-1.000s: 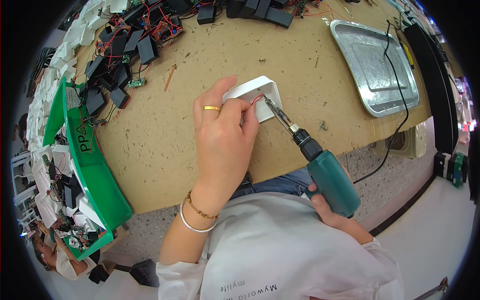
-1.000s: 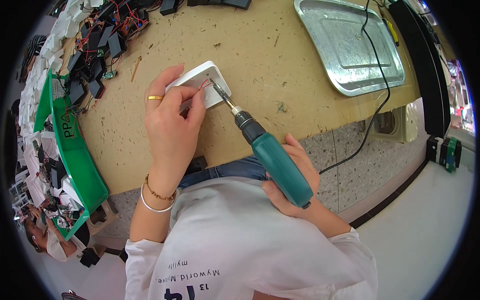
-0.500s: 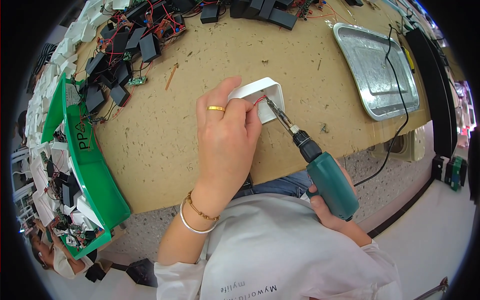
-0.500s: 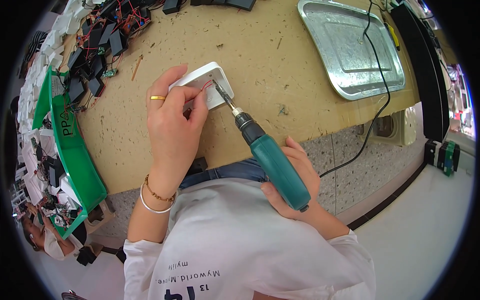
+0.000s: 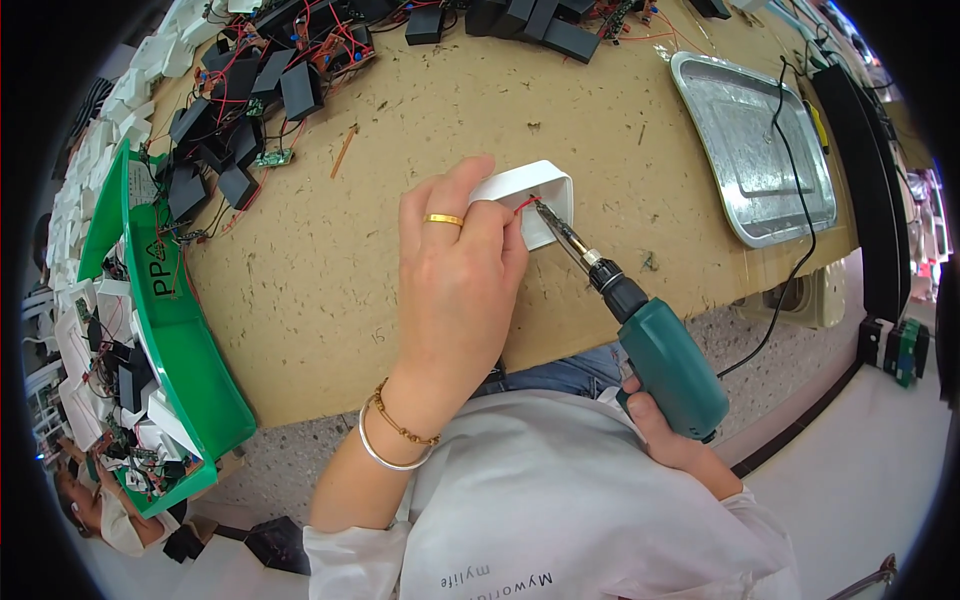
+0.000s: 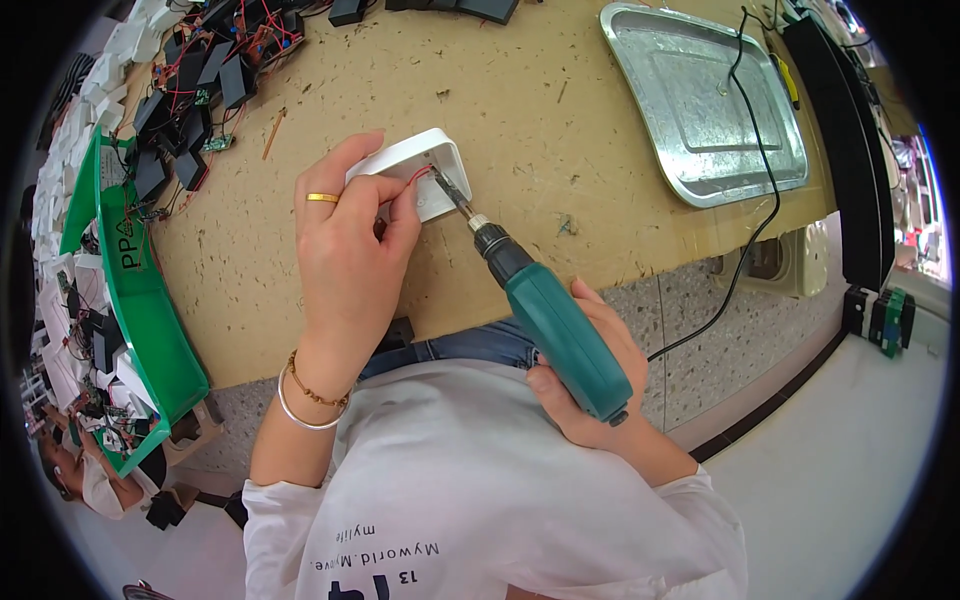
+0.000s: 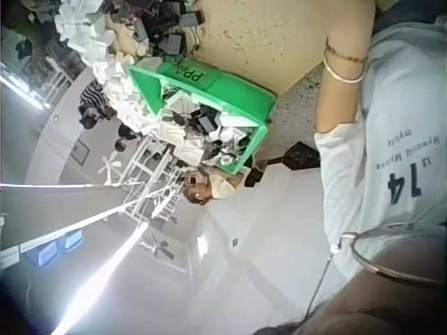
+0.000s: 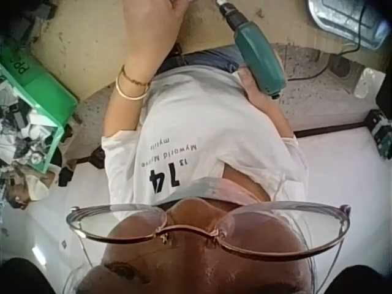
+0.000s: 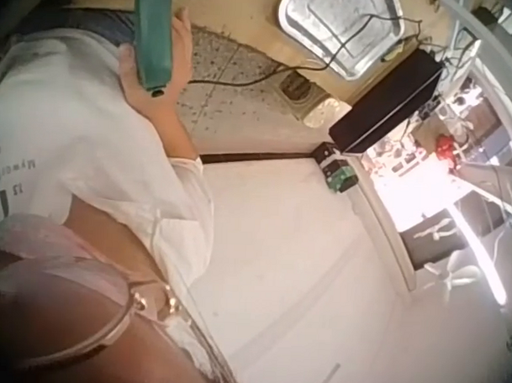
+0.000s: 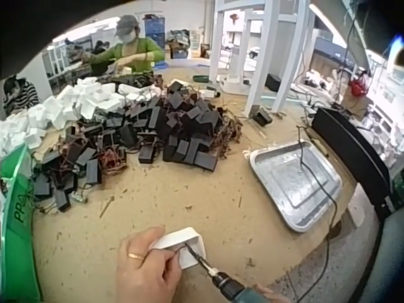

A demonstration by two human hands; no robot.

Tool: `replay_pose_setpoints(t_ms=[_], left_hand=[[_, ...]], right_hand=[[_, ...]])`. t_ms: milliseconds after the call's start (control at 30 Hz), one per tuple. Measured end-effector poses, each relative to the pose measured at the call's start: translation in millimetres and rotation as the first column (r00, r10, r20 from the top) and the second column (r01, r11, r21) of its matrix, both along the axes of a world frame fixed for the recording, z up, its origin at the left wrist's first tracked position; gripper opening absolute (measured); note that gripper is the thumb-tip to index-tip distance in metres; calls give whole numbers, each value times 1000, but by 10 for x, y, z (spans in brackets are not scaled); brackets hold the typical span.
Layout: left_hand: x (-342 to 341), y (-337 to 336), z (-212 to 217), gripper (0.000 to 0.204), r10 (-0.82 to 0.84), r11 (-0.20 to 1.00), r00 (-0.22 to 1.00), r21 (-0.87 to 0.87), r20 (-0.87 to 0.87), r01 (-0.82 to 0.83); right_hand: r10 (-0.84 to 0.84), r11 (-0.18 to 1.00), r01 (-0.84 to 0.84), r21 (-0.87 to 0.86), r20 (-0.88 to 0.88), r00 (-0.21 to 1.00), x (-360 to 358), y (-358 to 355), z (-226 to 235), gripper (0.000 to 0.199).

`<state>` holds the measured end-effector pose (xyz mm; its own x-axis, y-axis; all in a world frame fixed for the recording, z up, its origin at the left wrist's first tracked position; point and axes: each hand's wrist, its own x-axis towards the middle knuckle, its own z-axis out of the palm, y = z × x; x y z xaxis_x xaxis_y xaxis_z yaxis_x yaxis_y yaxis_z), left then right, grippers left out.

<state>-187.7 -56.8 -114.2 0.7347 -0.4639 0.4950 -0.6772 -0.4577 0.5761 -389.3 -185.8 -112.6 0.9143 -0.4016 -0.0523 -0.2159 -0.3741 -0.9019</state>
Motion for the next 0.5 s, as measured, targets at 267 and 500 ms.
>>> replay_pose_setpoints(t_ms=[267,500], left_hand=[[2,0,12,17,-4,1000,1000,12,7,4],[5,-2,23,17,-4,999,1000,32,15,4]], right_hand=[[-30,997,31,67,-5,1000,20,-9,42,27],[-120,973,114,203,15,993,33,27,62,61]])
